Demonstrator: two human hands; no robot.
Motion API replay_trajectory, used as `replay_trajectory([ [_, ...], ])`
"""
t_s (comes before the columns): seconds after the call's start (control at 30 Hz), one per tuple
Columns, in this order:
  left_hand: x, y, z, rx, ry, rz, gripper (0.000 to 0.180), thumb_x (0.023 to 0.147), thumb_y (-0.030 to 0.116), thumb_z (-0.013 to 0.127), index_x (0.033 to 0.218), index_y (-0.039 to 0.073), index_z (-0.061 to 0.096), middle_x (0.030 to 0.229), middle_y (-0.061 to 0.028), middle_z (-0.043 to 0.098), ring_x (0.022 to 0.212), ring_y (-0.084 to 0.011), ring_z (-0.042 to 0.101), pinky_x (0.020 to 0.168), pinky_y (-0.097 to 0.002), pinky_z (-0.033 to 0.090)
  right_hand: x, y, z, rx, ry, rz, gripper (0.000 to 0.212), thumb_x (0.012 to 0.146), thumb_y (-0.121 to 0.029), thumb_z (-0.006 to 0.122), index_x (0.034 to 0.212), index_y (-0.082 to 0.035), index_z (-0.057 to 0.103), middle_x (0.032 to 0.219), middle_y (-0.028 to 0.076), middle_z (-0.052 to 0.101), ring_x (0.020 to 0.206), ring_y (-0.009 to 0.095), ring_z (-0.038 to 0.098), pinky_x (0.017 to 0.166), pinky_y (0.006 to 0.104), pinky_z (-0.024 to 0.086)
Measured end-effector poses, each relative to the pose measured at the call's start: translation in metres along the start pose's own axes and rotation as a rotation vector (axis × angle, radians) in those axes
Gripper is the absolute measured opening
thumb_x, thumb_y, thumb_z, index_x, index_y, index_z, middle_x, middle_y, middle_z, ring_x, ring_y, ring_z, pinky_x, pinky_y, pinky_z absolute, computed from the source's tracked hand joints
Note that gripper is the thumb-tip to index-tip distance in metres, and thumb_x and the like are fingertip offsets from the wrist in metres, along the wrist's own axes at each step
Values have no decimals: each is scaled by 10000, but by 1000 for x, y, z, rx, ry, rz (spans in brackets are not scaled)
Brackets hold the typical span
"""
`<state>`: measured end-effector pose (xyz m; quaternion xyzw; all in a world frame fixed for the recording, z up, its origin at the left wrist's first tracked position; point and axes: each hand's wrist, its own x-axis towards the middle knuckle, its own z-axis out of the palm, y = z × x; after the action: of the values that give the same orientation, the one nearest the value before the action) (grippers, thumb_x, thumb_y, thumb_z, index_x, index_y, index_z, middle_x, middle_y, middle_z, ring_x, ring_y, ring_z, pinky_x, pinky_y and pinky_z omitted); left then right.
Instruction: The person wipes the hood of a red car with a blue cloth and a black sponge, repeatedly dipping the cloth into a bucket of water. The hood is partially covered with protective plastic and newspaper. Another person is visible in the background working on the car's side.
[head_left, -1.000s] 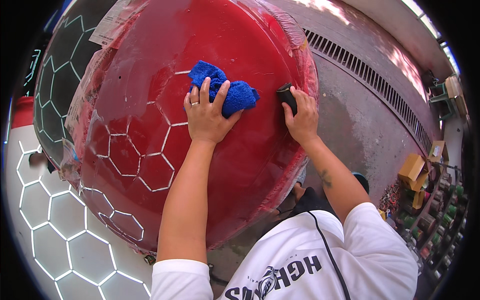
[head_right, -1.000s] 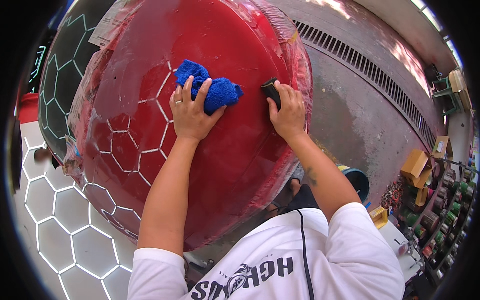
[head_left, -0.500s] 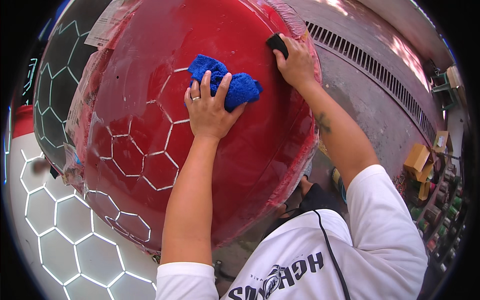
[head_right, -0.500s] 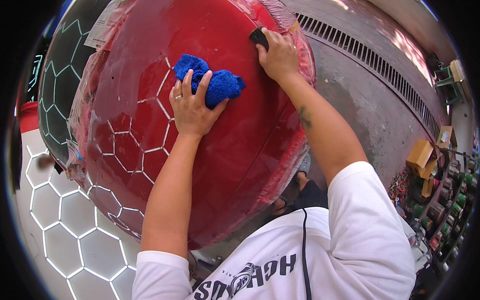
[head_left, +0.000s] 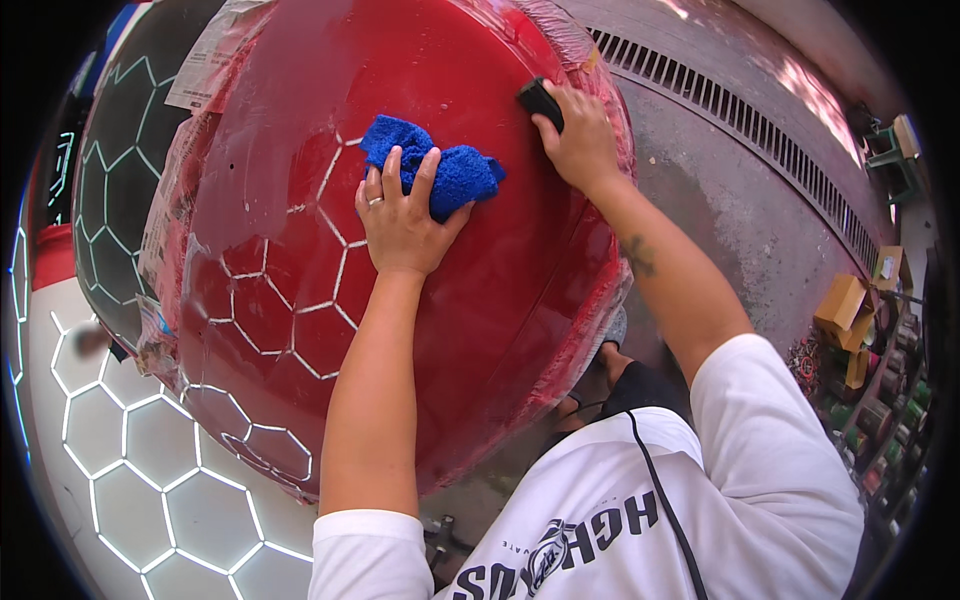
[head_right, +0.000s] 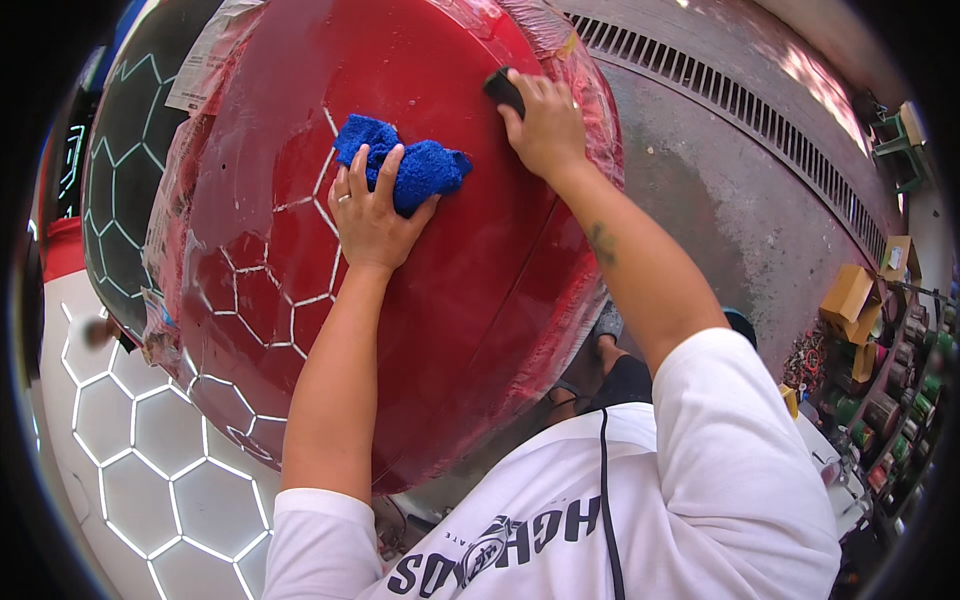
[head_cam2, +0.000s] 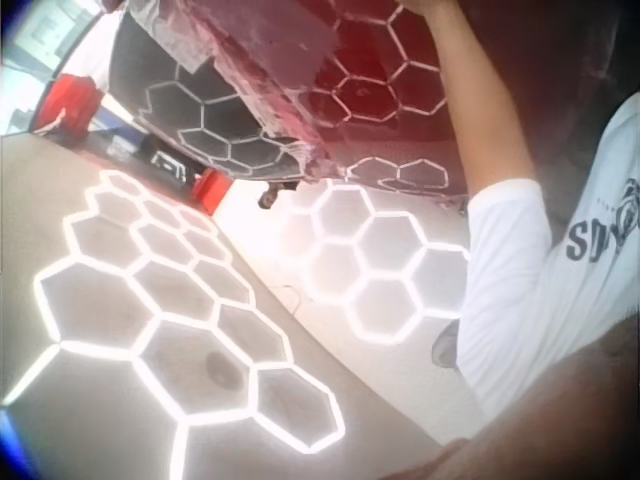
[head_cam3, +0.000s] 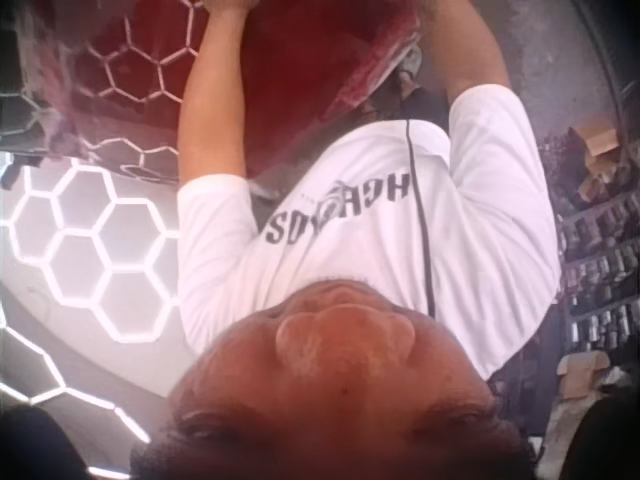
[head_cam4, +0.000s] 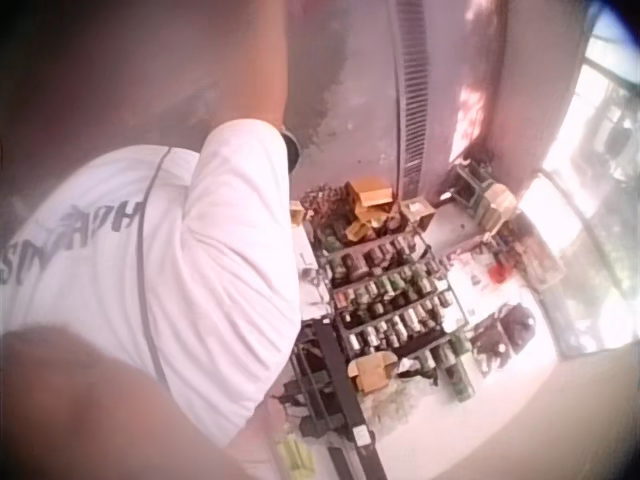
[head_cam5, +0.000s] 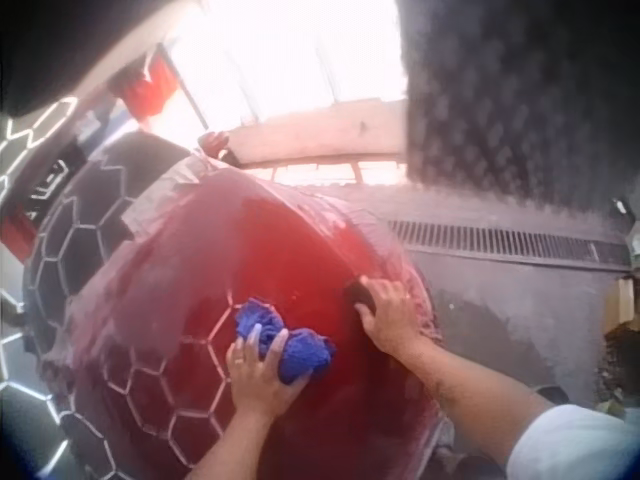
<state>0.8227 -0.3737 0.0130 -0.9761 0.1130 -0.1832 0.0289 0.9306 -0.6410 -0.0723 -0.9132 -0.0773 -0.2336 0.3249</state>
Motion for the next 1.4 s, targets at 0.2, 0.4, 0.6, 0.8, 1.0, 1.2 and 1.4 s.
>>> replay_trajectory([
  [0.2,6,2,1,-1,25,2,921,826,606,907,1629,349,537,1655,-166,505,1472,-485,507,1224,-675,408,-31,6,-6,21,66,14,547,966,-259,823,1478,-133,680,1367,89,738,1212,358,680,1031,497,577],
  [0.4,-1,-2,-1,18,-16,-9,912,822,609,908,1618,339,554,1653,-178,498,1484,-490,492,1230,-672,404,-17,10,-10,109,-19,-38,524,980,-264,819,1467,-126,684,1339,113,763,1215,389,691,1053,523,566],
  [0.6,8,2,0,-1,-9,-12,920,820,615,909,1623,358,541,1669,-169,479,1489,-493,488,1240,-675,392,4,7,-4,95,18,40,503,977,-275,826,1440,-122,703,1330,133,764,1209,389,696,1056,539,566],
  [0.8,1,-4,3,-11,2,2,912,827,638,892,1620,364,536,1672,-168,492,1494,-501,491,1246,-698,377,-20,-13,-6,-8,14,78,554,934,-311,866,1404,-131,636,1228,135,687,1151,382,677,941,522,611],
  [1.0,-9,-9,2,22,19,7,905,850,643,881,1627,336,535,1678,-178,492,1511,-504,486,1224,-700,389,-188,-142,-39,117,-125,41,660,857,-271,912,1435,-94,646,1254,127,655,1129,332,651,902,484,585],
  [1.2,-29,-29,-48,-7,-222,92,736,921,478,891,1545,241,580,1641,-211,510,1484,-492,519,1170,-595,490,-87,-52,-24,-143,110,309,567,949,-300,855,1445,-120,647,1350,117,689,1184,355,669,952,519,584],
  [1.4,-169,-132,-75,40,7,-6,841,890,509,898,1603,264,524,1628,-191,512,1486,-501,499,1224,-649,433,-242,-200,-5,-83,90,476,713,925,-312,900,1516,-85,574,1251,121,601,1181,338,632,991,477,594],
])
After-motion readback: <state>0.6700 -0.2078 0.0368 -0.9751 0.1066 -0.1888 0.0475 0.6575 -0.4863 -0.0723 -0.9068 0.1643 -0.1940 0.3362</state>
